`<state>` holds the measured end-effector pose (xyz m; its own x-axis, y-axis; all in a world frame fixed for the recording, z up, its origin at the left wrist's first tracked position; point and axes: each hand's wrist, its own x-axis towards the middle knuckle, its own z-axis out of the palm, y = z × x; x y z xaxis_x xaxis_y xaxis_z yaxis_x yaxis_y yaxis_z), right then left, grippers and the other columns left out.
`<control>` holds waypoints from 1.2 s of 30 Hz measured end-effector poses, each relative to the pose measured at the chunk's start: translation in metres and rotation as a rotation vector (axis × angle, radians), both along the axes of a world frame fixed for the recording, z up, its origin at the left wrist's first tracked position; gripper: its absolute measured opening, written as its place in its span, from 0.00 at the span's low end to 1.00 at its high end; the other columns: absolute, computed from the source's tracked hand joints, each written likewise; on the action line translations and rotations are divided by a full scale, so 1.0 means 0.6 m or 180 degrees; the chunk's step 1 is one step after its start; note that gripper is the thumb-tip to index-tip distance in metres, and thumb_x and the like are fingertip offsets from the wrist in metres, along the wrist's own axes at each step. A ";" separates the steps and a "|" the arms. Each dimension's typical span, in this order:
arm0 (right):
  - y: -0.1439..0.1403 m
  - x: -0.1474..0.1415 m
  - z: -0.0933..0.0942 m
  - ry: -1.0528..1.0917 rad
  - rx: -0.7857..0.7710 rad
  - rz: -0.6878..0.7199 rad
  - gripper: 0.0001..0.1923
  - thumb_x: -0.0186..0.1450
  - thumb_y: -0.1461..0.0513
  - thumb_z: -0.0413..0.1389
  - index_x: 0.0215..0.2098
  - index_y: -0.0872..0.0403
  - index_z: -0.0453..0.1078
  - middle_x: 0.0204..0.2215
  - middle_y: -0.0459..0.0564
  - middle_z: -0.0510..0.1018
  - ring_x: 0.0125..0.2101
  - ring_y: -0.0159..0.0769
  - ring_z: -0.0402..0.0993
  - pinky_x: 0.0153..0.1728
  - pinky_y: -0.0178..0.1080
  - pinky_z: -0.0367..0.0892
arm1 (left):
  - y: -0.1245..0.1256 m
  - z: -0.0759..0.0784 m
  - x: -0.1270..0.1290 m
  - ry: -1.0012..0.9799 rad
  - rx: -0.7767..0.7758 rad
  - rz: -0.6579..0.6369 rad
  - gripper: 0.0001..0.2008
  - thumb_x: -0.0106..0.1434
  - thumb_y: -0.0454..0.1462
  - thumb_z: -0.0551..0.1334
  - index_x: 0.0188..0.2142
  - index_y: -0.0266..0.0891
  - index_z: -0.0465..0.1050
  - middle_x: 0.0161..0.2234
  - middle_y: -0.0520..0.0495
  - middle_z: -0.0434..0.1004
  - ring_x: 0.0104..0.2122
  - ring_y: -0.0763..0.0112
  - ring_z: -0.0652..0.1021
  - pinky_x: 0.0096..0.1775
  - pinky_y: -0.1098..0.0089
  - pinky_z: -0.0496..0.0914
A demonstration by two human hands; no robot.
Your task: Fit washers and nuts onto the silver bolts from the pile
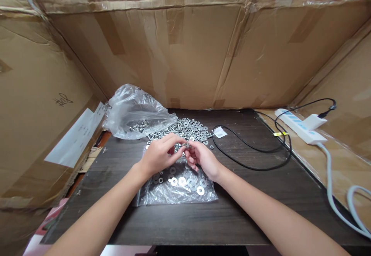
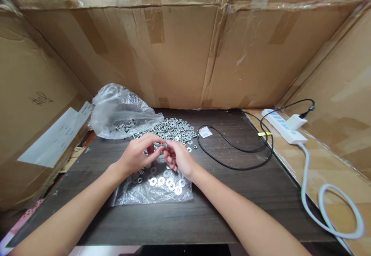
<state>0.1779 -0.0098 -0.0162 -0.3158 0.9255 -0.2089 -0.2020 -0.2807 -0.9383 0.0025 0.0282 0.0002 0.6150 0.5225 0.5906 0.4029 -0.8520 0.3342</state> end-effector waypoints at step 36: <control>-0.006 0.029 0.020 -0.2982 0.3005 -0.0547 0.07 0.67 0.59 0.51 0.33 0.54 0.64 0.29 0.47 0.71 0.28 0.33 0.66 0.30 0.36 0.58 | -0.001 0.016 0.015 -0.0887 -0.2558 0.0090 0.11 0.61 0.41 0.64 0.40 0.37 0.76 0.37 0.45 0.79 0.30 0.73 0.75 0.30 0.74 0.69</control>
<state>0.1953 -0.0132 -0.0044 -0.2722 0.8477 0.4553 0.6519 0.5105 -0.5608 0.0116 0.0273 0.0097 0.4826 0.8608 0.1615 0.2338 -0.3043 0.9234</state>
